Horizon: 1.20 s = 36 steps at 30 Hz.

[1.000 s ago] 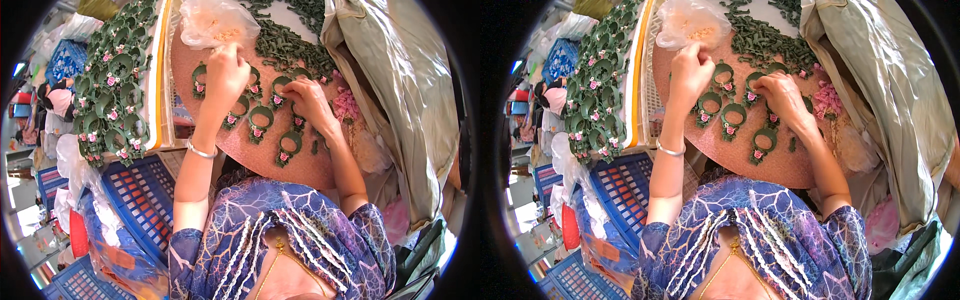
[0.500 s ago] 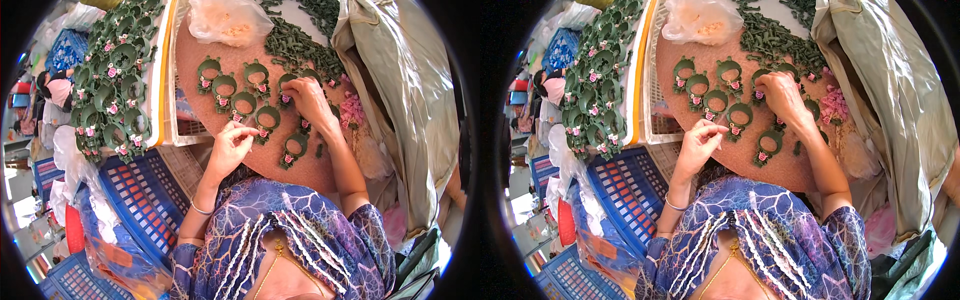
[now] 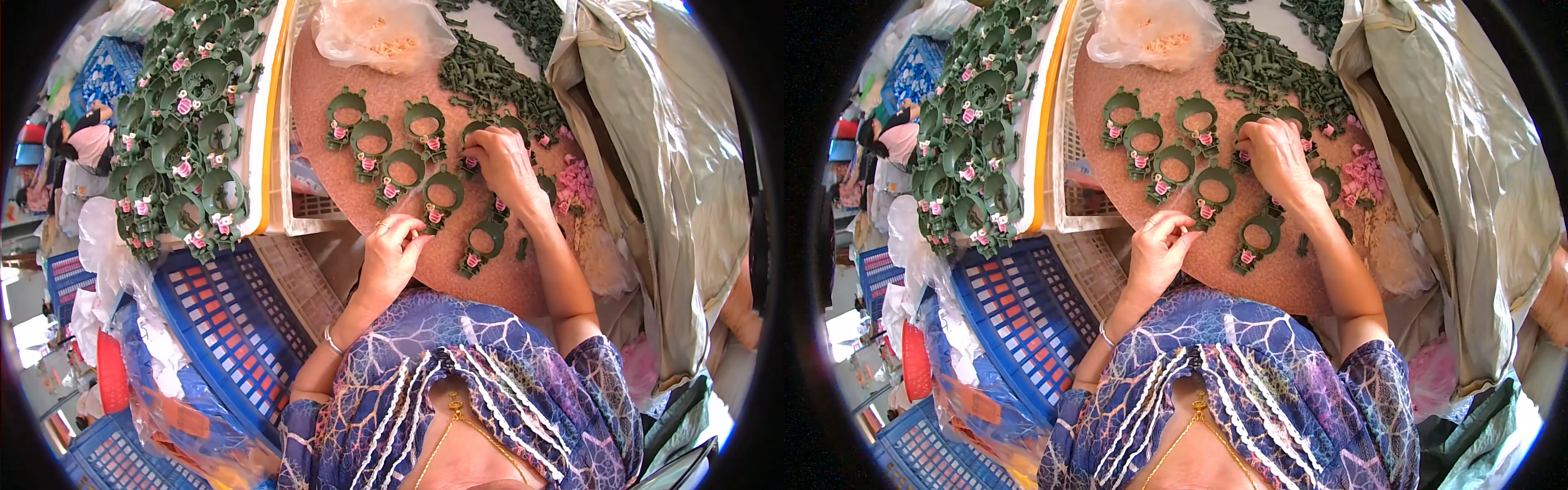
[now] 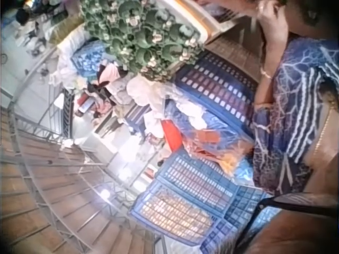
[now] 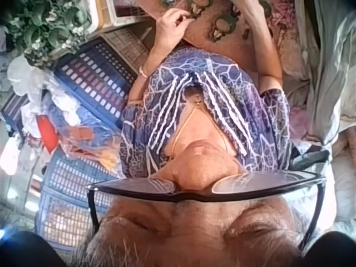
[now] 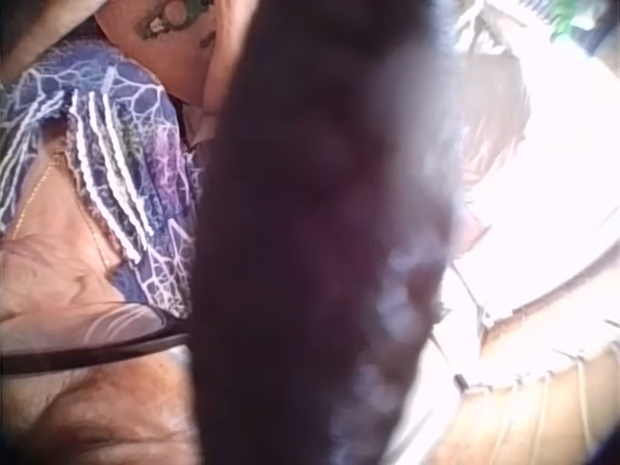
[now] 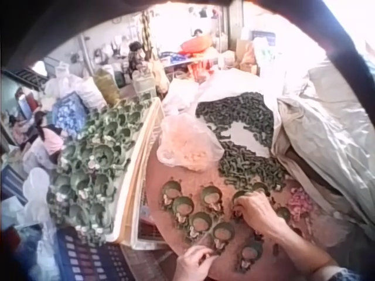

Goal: Assembling decorative components and stickers onto green plastic ring frames at a workstation.

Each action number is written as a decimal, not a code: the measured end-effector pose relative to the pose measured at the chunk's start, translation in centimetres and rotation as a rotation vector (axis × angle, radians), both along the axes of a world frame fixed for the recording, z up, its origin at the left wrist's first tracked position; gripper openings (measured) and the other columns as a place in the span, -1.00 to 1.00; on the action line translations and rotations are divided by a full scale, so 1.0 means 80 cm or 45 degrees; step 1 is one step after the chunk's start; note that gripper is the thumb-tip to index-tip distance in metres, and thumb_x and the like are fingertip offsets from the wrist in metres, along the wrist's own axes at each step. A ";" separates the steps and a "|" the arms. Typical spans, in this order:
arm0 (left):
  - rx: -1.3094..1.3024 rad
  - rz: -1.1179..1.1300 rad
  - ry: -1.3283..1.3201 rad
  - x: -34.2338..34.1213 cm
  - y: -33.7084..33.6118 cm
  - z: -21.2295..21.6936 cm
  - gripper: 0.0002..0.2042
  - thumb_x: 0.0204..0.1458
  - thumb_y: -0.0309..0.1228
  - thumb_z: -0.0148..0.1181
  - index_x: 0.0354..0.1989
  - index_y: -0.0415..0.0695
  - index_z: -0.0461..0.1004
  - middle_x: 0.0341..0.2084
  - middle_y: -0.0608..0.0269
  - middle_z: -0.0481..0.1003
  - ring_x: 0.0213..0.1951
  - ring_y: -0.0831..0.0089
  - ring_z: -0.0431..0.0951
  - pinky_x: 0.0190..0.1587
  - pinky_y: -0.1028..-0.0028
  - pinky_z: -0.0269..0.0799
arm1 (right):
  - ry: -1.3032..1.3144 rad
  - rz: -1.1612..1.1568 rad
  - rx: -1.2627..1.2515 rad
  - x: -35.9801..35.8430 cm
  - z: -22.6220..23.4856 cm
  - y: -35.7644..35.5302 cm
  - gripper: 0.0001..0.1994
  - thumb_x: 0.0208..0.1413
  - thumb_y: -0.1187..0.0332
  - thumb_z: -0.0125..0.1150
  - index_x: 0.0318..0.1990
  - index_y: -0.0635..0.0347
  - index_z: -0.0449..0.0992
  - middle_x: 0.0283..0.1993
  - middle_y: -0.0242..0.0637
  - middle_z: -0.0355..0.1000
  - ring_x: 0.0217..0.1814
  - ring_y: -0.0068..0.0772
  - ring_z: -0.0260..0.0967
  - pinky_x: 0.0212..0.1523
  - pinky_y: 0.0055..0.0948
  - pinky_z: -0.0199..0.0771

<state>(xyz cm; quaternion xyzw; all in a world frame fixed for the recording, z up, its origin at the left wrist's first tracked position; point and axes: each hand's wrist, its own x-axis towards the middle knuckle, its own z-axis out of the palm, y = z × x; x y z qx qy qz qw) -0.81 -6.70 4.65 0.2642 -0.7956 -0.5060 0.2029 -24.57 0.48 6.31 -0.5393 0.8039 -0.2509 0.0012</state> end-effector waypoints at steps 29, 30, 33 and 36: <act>-0.673 -0.596 0.140 -0.017 0.037 0.004 -0.43 -0.29 -0.14 0.50 -0.19 -0.24 0.39 -0.30 0.02 0.49 -0.18 0.02 0.51 -0.11 0.21 0.47 | -1.032 -0.322 -0.238 0.084 0.033 0.125 -0.86 0.17 0.58 0.16 -0.16 0.28 0.58 -0.26 -0.36 0.57 -0.27 -0.65 0.47 -0.23 -0.63 0.48; -0.672 -0.605 0.144 -0.018 0.040 0.000 -0.43 -0.29 -0.14 0.50 -0.19 -0.24 0.39 -0.30 0.02 0.49 -0.18 0.02 0.51 -0.11 0.21 0.47 | -1.004 -0.304 -0.240 0.085 0.027 0.132 -0.87 0.14 0.60 0.18 -0.17 0.28 0.58 -0.26 -0.36 0.57 -0.28 -0.65 0.46 -0.23 -0.64 0.47; -0.687 -0.478 0.113 -0.022 0.046 -0.011 -0.66 -0.14 -0.40 0.34 -0.20 -0.19 0.39 -0.30 0.05 0.46 -0.16 0.06 0.49 -0.11 0.23 0.47 | -0.968 -0.316 -0.271 0.098 0.026 0.136 -0.87 0.07 0.64 0.23 -0.22 0.29 0.58 -0.29 -0.39 0.57 -0.28 -0.65 0.46 -0.26 -0.64 0.47; -0.653 -0.388 0.062 -0.021 0.051 -0.016 -0.63 -0.12 -0.42 0.35 -0.16 -0.23 0.36 -0.29 0.02 0.47 -0.17 0.03 0.49 -0.12 0.20 0.48 | -0.649 -0.331 -0.305 0.112 0.021 0.132 -0.86 -0.02 0.65 0.28 -0.30 0.26 0.61 -0.34 -0.31 0.56 -0.30 -0.56 0.49 -0.33 -0.56 0.50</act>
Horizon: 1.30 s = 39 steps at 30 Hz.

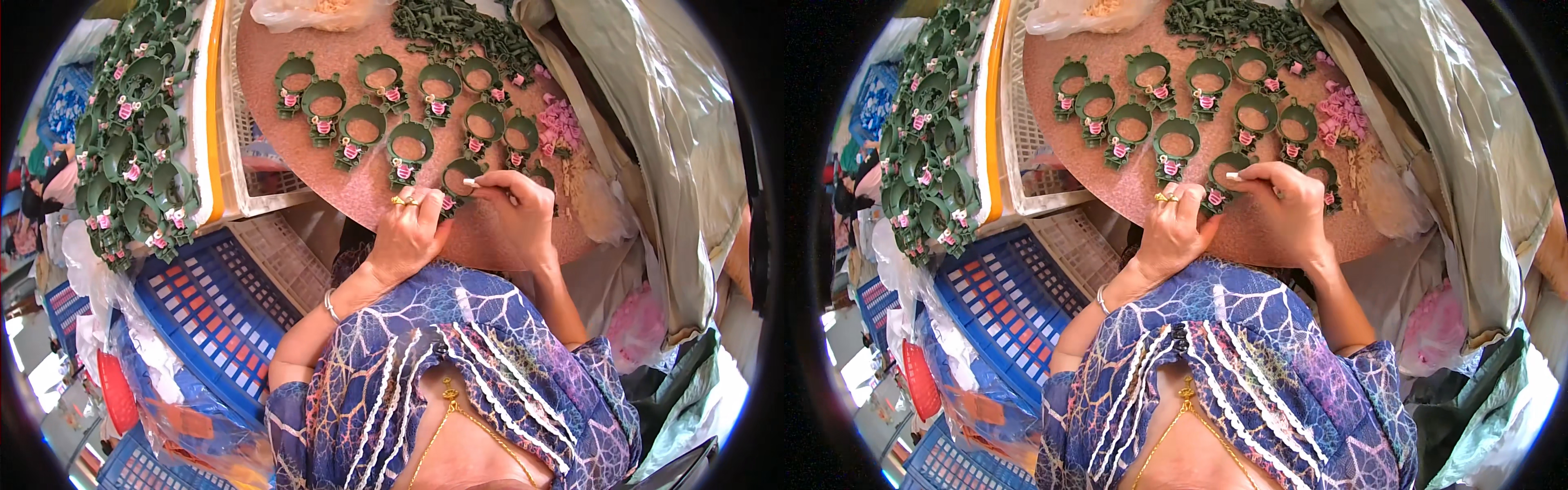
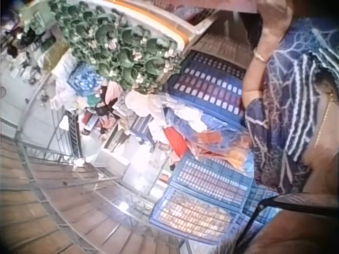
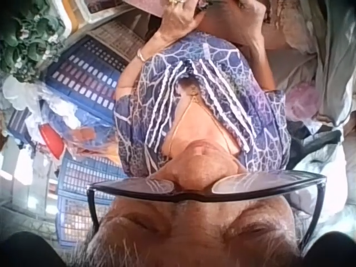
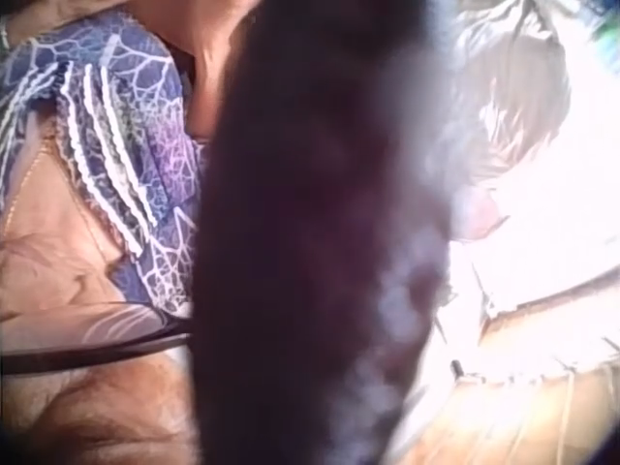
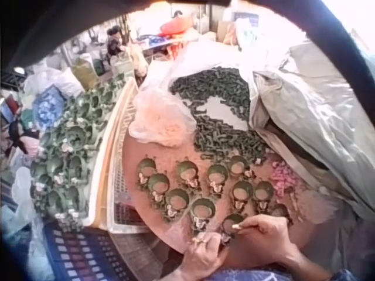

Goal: Assembling decorative components and stickers onto green plastic ring frames at a workstation.

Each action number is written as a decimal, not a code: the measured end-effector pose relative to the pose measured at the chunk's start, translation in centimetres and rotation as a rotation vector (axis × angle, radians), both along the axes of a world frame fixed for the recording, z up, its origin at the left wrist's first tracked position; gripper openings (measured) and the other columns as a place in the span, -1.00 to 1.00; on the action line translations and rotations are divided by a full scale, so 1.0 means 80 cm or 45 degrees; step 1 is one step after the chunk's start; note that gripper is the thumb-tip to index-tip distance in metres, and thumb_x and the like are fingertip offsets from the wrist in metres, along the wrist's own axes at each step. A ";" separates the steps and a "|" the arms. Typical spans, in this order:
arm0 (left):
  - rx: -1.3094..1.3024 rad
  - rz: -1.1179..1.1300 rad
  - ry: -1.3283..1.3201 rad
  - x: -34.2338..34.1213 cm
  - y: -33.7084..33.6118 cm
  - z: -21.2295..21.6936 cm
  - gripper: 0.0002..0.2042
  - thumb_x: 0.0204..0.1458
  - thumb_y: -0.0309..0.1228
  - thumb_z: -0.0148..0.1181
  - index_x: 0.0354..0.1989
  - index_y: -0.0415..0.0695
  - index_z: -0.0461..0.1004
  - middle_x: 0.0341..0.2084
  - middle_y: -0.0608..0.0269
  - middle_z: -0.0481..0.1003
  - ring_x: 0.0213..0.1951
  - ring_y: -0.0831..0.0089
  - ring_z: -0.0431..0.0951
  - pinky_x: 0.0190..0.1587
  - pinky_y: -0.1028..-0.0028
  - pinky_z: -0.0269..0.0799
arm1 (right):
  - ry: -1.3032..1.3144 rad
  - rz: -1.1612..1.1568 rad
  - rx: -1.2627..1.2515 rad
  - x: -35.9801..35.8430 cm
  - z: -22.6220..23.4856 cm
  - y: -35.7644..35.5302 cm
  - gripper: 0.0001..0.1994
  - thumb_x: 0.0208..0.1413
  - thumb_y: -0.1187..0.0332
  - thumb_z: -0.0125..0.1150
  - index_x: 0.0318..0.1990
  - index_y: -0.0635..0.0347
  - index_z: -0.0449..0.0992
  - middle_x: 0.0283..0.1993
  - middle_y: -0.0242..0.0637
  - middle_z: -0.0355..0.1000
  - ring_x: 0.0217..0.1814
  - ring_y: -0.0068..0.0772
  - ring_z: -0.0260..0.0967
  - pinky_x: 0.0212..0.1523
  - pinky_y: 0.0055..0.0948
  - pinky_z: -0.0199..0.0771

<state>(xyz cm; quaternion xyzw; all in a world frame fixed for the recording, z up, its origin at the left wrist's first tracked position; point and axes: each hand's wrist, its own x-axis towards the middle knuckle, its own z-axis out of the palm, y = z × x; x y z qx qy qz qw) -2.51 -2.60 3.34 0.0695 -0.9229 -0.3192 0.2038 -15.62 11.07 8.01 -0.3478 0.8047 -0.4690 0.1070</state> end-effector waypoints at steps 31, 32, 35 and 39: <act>0.011 -0.016 0.465 0.016 -0.002 -0.006 -0.69 -0.11 -0.50 0.36 -0.21 -0.25 0.39 -0.23 -0.03 0.51 -0.21 0.06 0.55 -0.21 0.26 0.52 | 0.458 0.340 0.158 0.014 0.024 -0.037 -0.73 -0.13 0.49 0.34 -0.22 0.11 0.47 -0.35 -0.41 0.51 -0.25 -0.34 0.41 -0.16 -0.33 0.27; 0.141 0.018 0.457 0.017 0.000 -0.005 -0.64 -0.15 -0.51 0.40 -0.19 -0.25 0.38 -0.23 -0.03 0.51 -0.21 0.04 0.55 -0.21 0.25 0.52 | 0.457 0.335 0.157 0.013 0.025 -0.036 -0.73 -0.13 0.49 0.34 -0.22 0.11 0.47 -0.35 -0.41 0.51 -0.25 -0.34 0.41 -0.16 -0.33 0.27; 0.244 0.032 0.456 0.016 0.000 -0.008 -0.59 -0.19 -0.51 0.44 -0.17 -0.24 0.37 -0.23 -0.02 0.51 -0.22 0.02 0.54 -0.21 0.23 0.51 | 0.494 0.353 0.108 0.011 0.029 -0.033 -0.77 -0.12 0.47 0.28 -0.24 0.09 0.49 -0.33 -0.44 0.52 -0.24 -0.37 0.42 -0.11 -0.34 0.27; 0.173 -0.060 0.463 0.011 -0.006 0.004 -0.50 -0.26 -0.55 0.52 -0.13 -0.22 0.38 -0.28 0.11 0.53 -0.31 0.24 0.56 -0.30 0.42 0.51 | 0.786 0.581 0.128 -0.001 0.046 -0.031 -0.78 -0.16 0.35 0.20 -0.27 0.07 0.50 -0.32 -0.53 0.50 -0.18 -0.46 0.38 -0.05 -0.35 0.27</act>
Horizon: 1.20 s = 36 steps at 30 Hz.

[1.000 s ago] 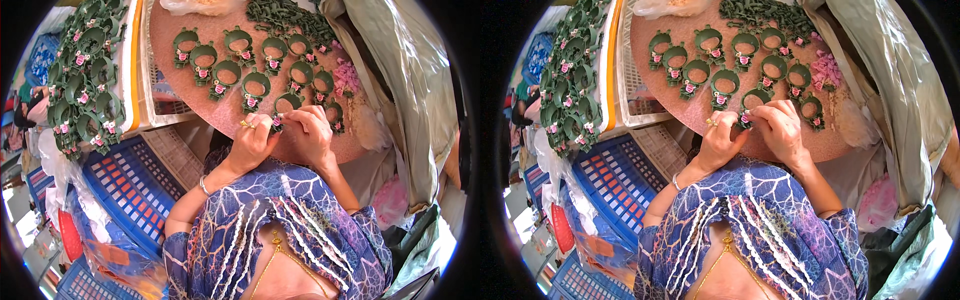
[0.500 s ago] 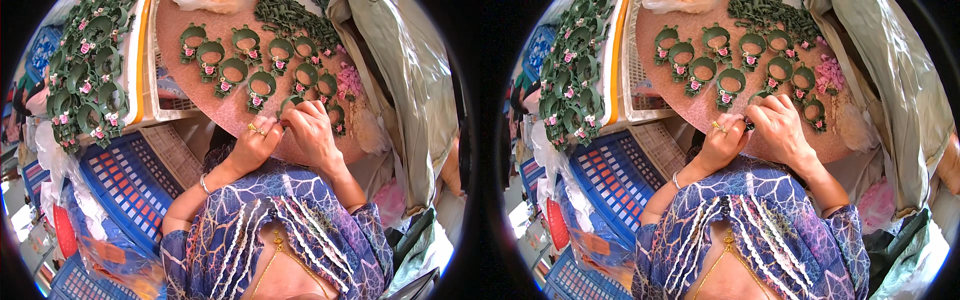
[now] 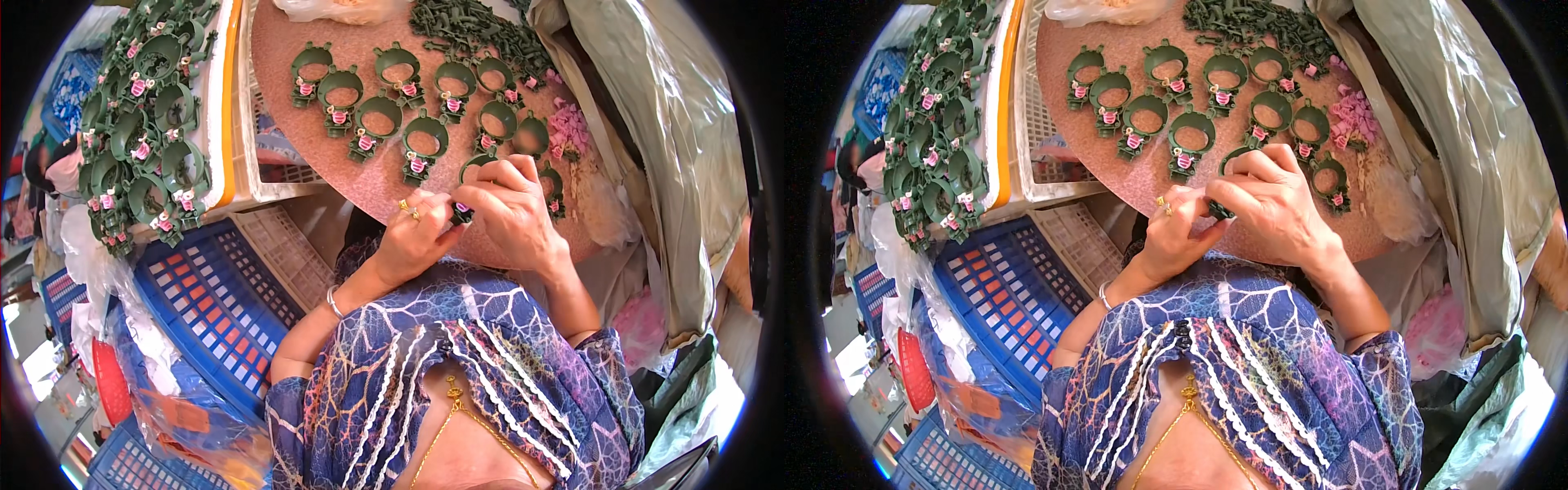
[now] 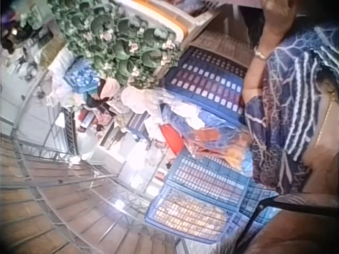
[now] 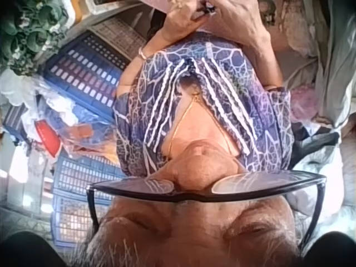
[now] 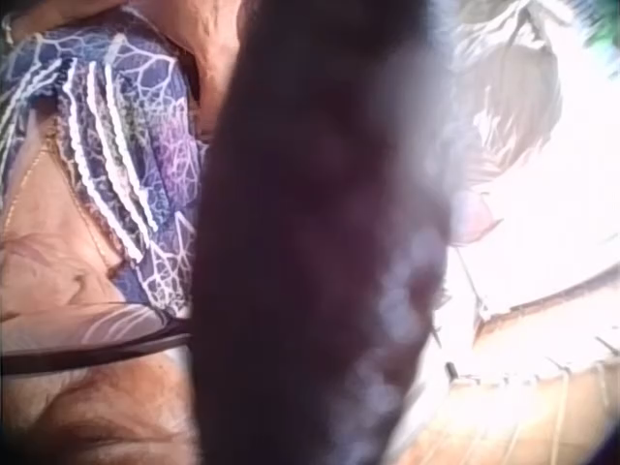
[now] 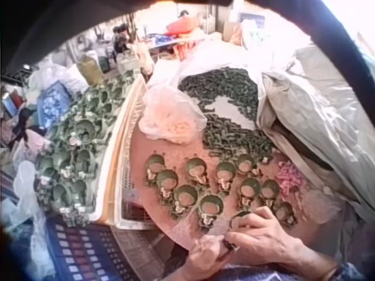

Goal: Assembling decorative components and stickers onto green plastic ring frames at a workstation.

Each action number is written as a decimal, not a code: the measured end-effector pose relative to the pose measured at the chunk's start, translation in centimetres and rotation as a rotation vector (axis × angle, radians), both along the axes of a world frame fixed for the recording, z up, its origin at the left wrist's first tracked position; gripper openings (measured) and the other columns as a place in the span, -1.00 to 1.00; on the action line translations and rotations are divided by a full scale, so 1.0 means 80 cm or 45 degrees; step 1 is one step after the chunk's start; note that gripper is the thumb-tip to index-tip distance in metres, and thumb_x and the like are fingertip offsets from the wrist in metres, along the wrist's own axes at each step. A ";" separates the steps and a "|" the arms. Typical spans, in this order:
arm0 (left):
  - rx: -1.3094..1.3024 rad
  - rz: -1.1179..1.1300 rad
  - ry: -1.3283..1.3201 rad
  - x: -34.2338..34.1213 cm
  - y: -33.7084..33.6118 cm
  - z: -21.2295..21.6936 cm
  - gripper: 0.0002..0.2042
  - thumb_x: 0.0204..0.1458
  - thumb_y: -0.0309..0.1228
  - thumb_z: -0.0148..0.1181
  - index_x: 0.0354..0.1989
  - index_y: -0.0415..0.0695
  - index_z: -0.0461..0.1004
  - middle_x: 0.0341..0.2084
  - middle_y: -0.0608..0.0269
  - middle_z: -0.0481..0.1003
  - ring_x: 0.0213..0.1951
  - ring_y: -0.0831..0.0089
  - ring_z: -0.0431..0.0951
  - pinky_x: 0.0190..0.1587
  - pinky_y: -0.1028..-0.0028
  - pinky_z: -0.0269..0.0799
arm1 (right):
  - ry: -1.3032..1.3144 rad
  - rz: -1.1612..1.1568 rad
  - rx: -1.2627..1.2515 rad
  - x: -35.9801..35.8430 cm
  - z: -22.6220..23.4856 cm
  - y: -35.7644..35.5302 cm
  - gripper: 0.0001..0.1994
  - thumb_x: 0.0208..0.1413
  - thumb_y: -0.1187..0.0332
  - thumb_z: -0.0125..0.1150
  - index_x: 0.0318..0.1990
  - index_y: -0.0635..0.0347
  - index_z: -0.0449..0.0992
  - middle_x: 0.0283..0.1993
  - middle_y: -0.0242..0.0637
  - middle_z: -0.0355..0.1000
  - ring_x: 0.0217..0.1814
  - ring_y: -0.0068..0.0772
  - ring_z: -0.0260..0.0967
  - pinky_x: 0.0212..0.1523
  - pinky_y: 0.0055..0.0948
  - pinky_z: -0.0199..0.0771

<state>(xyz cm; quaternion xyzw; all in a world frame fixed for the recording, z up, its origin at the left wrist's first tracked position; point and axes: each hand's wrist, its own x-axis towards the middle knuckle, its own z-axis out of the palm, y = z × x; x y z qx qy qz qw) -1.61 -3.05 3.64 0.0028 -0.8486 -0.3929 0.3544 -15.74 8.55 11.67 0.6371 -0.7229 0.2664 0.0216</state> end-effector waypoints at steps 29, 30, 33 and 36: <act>-0.319 0.006 -0.379 0.013 -0.019 0.015 -0.57 -0.21 -0.19 0.45 -0.32 -0.20 0.39 -0.46 0.17 0.44 -0.35 0.20 0.49 -0.36 0.35 0.46 | -0.062 -0.558 -0.080 -0.079 -0.034 0.021 -0.89 0.02 0.50 0.21 -0.28 0.13 0.56 -0.28 -0.32 0.53 -0.17 -0.19 0.44 -0.04 -0.25 0.31; -0.350 0.019 -0.318 0.011 -0.020 0.016 -0.55 -0.20 -0.14 0.44 -0.32 -0.21 0.38 -0.48 0.17 0.43 -0.38 0.21 0.49 -0.37 0.36 0.46 | -0.030 -0.538 -0.076 -0.080 -0.034 0.015 -0.88 0.01 0.50 0.22 -0.28 0.12 0.57 -0.28 -0.32 0.52 -0.18 -0.19 0.43 -0.04 -0.24 0.31; -0.428 0.174 -0.134 -0.002 -0.020 0.017 -0.53 -0.13 -0.08 0.42 -0.36 -0.22 0.37 -0.54 0.19 0.41 -0.46 0.24 0.46 -0.41 0.38 0.42 | 0.045 -0.495 -0.070 -0.088 -0.039 -0.018 -0.85 -0.03 0.48 0.23 -0.26 0.09 0.58 -0.28 -0.34 0.50 -0.12 -0.23 0.39 -0.02 -0.25 0.26; -0.412 0.330 -0.056 -0.026 -0.033 0.026 -0.63 -0.09 -0.25 0.45 -0.32 -0.18 0.37 -0.53 0.20 0.43 -0.45 0.23 0.47 -0.41 0.37 0.40 | 0.143 -0.439 -0.008 -0.100 -0.048 -0.050 -0.79 -0.09 0.48 0.23 -0.24 0.07 0.58 -0.22 -0.37 0.49 -0.07 -0.25 0.38 0.05 -0.25 0.23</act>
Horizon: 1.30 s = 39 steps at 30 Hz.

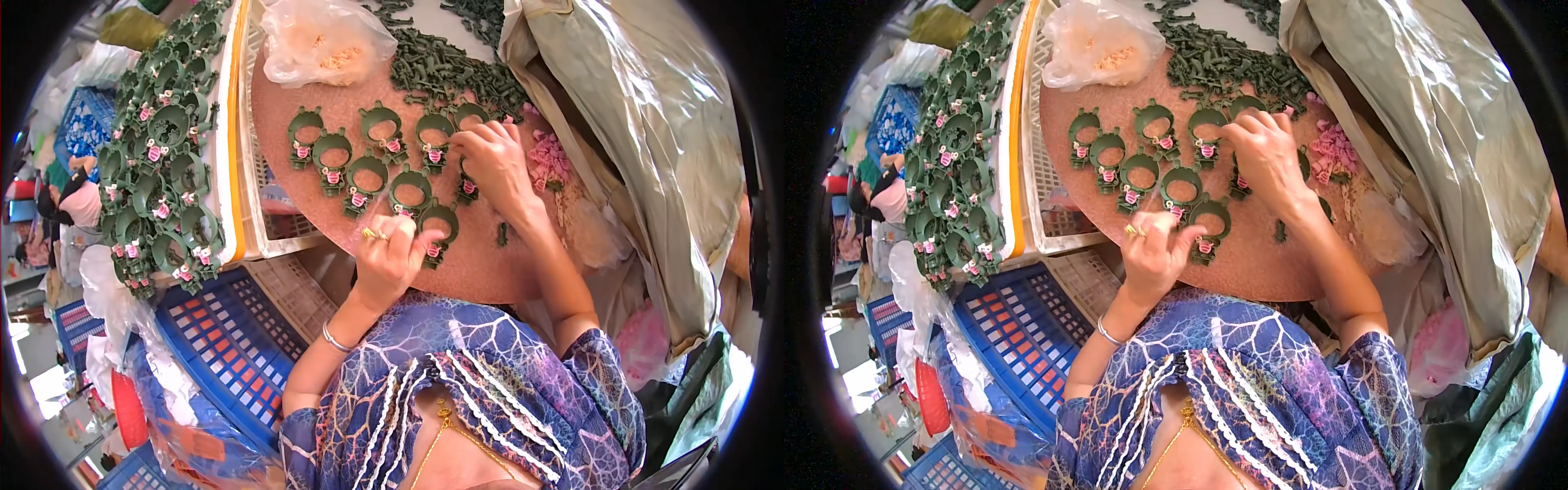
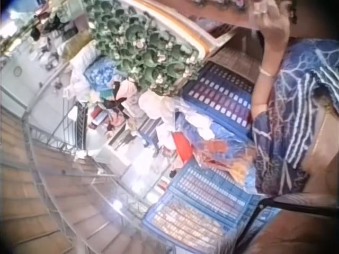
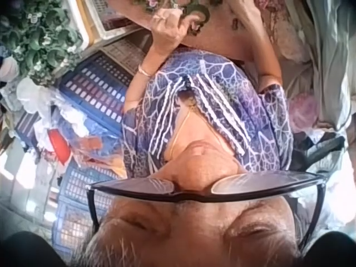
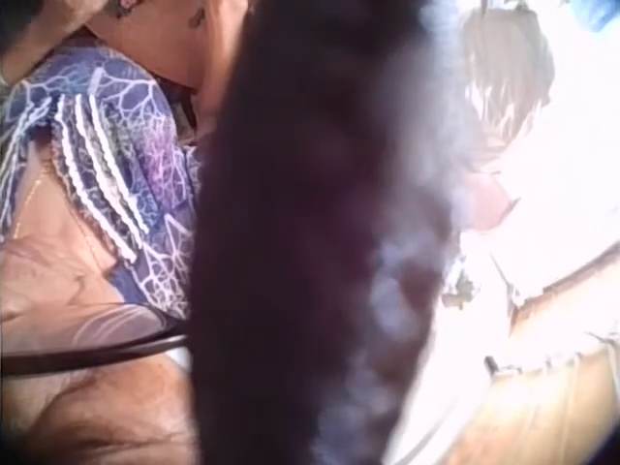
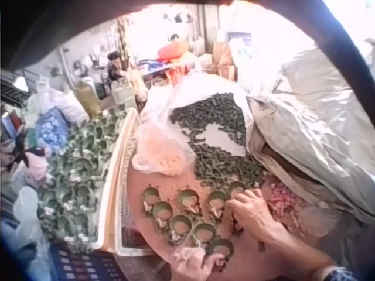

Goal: Assembling decorative components and stickers onto green plastic ring frames at a workstation.

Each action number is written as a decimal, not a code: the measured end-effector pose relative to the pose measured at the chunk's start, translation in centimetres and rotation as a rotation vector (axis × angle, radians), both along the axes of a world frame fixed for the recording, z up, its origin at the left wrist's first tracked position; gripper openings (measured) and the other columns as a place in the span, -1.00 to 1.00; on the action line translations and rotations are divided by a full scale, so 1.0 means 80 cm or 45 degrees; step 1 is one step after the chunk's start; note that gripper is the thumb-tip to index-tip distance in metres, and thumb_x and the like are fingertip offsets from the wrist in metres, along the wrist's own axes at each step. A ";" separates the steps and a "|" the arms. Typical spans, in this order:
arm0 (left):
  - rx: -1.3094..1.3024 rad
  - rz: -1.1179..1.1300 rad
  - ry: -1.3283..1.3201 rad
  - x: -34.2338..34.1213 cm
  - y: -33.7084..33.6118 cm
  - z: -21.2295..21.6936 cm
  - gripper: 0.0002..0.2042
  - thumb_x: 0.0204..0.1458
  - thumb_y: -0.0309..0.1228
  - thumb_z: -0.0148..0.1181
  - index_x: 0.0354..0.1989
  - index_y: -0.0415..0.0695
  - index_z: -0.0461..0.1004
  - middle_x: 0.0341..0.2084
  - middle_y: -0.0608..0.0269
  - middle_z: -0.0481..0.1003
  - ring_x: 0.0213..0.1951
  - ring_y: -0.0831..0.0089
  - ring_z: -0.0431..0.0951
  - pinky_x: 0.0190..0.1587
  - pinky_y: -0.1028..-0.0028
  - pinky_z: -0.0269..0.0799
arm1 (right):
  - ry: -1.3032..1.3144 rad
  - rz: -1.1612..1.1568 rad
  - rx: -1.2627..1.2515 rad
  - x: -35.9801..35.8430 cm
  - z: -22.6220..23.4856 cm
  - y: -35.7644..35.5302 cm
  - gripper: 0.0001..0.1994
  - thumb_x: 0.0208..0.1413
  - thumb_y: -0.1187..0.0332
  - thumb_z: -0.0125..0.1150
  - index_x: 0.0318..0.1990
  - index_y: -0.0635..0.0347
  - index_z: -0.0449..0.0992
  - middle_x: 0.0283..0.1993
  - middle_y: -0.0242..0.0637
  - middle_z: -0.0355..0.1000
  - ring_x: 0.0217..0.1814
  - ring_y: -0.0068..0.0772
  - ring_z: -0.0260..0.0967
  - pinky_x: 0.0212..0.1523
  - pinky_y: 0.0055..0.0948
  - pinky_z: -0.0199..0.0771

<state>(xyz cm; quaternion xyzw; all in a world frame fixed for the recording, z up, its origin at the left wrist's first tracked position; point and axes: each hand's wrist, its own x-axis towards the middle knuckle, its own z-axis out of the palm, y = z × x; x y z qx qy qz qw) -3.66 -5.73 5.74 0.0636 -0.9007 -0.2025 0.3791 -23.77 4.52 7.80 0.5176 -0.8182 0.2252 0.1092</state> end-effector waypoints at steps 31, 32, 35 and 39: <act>0.507 0.137 -0.106 -0.039 -0.030 0.005 -0.78 0.00 -0.47 0.33 -0.23 -0.20 0.42 -0.45 0.15 0.49 -0.47 0.26 0.51 -0.38 0.34 0.43 | 0.002 0.079 0.191 -0.004 -0.010 -0.031 -0.55 -0.19 0.48 0.37 -0.06 0.09 0.41 -0.23 -0.30 0.38 -0.06 -0.22 0.34 0.01 -0.25 0.22; 0.525 0.127 -0.108 -0.040 -0.030 0.005 -0.78 0.01 -0.47 0.33 -0.22 -0.20 0.43 -0.44 0.14 0.50 -0.46 0.25 0.52 -0.37 0.34 0.44 | 0.002 0.082 0.189 -0.006 -0.011 -0.032 -0.55 -0.19 0.48 0.37 -0.06 0.09 0.41 -0.23 -0.30 0.38 -0.06 -0.22 0.34 0.01 -0.25 0.22; 0.605 0.114 -0.123 -0.041 -0.030 0.010 -0.79 0.02 -0.47 0.31 -0.22 -0.21 0.43 -0.44 0.13 0.50 -0.45 0.24 0.53 -0.37 0.35 0.44 | 0.044 0.137 0.265 -0.010 -0.018 -0.030 -0.62 -0.16 0.56 0.27 -0.10 0.13 0.44 -0.23 -0.30 0.40 -0.11 -0.21 0.36 -0.02 -0.24 0.26; 0.809 0.100 -0.127 -0.044 -0.034 0.017 -0.78 0.07 -0.49 0.28 -0.14 -0.25 0.45 -0.38 0.13 0.53 -0.41 0.35 0.56 -0.32 0.40 0.50 | -0.137 0.237 0.058 -0.013 -0.021 -0.022 -0.69 -0.16 0.50 0.36 -0.19 0.20 0.47 -0.16 -0.24 0.41 -0.08 -0.13 0.38 -0.04 -0.23 0.37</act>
